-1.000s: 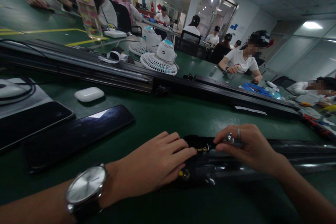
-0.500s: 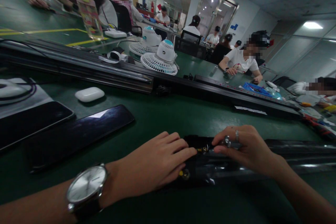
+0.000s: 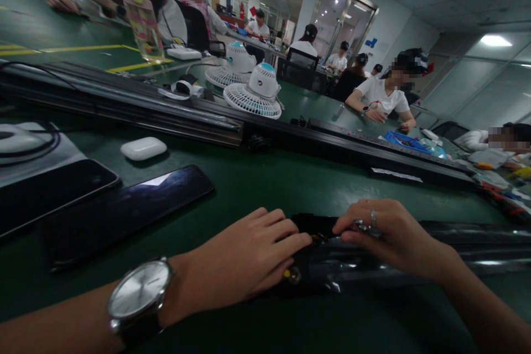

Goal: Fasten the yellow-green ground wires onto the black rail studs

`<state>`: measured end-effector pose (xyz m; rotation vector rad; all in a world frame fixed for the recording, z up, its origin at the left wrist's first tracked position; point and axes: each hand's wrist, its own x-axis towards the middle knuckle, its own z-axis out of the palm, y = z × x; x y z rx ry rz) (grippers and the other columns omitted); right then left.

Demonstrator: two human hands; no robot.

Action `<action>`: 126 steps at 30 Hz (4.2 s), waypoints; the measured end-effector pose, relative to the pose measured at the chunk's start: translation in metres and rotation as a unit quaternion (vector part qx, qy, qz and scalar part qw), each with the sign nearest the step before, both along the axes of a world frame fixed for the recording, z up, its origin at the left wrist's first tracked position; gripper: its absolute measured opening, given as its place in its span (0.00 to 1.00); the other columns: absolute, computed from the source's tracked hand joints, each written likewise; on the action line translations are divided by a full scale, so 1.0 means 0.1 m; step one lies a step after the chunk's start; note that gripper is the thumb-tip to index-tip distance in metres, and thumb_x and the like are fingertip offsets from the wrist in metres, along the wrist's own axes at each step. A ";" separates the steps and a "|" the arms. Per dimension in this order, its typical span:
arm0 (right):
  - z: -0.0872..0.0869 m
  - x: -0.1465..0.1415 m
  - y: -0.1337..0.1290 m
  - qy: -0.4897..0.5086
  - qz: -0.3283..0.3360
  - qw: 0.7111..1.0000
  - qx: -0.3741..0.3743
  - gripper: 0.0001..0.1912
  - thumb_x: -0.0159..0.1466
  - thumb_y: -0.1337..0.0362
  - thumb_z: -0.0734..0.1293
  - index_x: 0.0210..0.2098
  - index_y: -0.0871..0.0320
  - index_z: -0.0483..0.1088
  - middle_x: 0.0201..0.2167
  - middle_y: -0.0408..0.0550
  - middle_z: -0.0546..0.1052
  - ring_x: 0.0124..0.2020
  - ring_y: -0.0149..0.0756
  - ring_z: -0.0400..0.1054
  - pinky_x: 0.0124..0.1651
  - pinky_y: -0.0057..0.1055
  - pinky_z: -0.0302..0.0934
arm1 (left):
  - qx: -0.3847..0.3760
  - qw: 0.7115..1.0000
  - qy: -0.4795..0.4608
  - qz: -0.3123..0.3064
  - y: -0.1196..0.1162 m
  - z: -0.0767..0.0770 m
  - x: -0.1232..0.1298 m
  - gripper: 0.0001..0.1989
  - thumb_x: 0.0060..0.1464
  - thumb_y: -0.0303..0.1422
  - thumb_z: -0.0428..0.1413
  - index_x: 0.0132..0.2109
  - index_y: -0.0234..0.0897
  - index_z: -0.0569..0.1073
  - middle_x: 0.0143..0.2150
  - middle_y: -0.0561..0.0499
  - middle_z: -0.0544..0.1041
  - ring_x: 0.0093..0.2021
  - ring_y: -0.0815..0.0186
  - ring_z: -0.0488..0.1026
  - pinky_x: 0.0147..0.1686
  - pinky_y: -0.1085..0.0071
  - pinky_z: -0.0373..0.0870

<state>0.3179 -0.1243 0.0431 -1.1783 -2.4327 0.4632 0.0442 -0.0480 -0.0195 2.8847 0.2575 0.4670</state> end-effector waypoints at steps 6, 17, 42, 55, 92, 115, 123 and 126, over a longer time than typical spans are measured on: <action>0.01 0.03 -0.01 -0.001 -0.038 0.999 0.015 0.05 0.72 0.64 0.67 0.44 0.56 0.75 0.33 0.42 0.81 0.33 0.29 0.73 0.39 0.24 0.60 | -0.003 1.000 -0.011 0.001 0.01 -0.01 0.00 0.19 0.68 0.31 0.53 0.63 0.42 0.66 0.53 0.49 0.76 0.48 0.60 0.70 0.48 0.64 0.65; 0.01 0.02 -0.01 0.020 -0.057 0.998 0.010 0.05 0.71 0.63 0.68 0.42 0.55 0.77 0.33 0.43 0.81 0.32 0.30 0.74 0.37 0.24 0.62 | 0.002 1.000 -0.019 0.003 -0.01 0.01 0.00 0.19 0.66 0.30 0.54 0.62 0.42 0.67 0.51 0.48 0.76 0.48 0.61 0.71 0.48 0.66 0.66; -0.04 -0.02 -0.01 0.006 -0.050 0.999 0.012 0.07 0.72 0.61 0.67 0.42 0.57 0.76 0.33 0.45 0.81 0.32 0.32 0.74 0.38 0.26 0.62 | -0.004 1.000 -0.013 0.000 -0.01 0.03 -0.01 0.18 0.67 0.30 0.54 0.62 0.41 0.67 0.51 0.48 0.76 0.47 0.61 0.71 0.47 0.65 0.65; 0.01 0.04 0.02 -0.012 0.015 1.000 -0.009 0.08 0.74 0.62 0.64 0.45 0.57 0.74 0.35 0.47 0.80 0.35 0.34 0.73 0.39 0.29 0.61 | -0.002 1.000 -0.027 0.000 -0.01 0.03 0.00 0.18 0.66 0.30 0.55 0.61 0.42 0.68 0.50 0.49 0.77 0.47 0.61 0.71 0.47 0.66 0.66; 0.11 0.06 0.02 0.014 0.017 0.995 -0.098 0.07 0.73 0.61 0.66 0.44 0.57 0.73 0.43 0.49 0.78 0.43 0.36 0.73 0.47 0.32 0.65 | -0.008 1.000 0.004 0.014 -0.01 -0.01 -0.01 0.17 0.67 0.30 0.53 0.61 0.43 0.67 0.52 0.50 0.75 0.49 0.59 0.69 0.49 0.62 0.64; -0.02 0.11 0.09 -0.034 -0.044 0.998 -0.019 0.06 0.72 0.61 0.67 0.41 0.56 0.74 0.35 0.43 0.79 0.34 0.32 0.73 0.39 0.28 0.61 | -0.017 0.999 -0.029 0.003 -0.02 0.04 -0.03 0.15 0.68 0.29 0.52 0.59 0.39 0.70 0.53 0.48 0.75 0.52 0.58 0.68 0.52 0.60 0.66; -0.11 0.21 0.17 -0.017 -0.072 0.997 -0.014 0.10 0.73 0.60 0.65 0.40 0.56 0.76 0.31 0.42 0.80 0.32 0.32 0.74 0.37 0.28 0.62 | -0.176 0.970 -0.156 0.069 0.04 0.13 -0.02 0.10 0.71 0.28 0.48 0.50 0.39 0.74 0.46 0.51 0.76 0.48 0.67 0.71 0.50 0.68 0.68; -0.11 0.21 0.17 -0.021 -0.082 0.996 -0.004 0.10 0.74 0.60 0.64 0.40 0.56 0.76 0.29 0.40 0.79 0.30 0.31 0.74 0.36 0.28 0.61 | -0.187 0.968 -0.137 0.093 0.05 0.17 0.01 0.10 0.71 0.29 0.49 0.51 0.39 0.74 0.47 0.51 0.76 0.49 0.67 0.72 0.51 0.68 0.69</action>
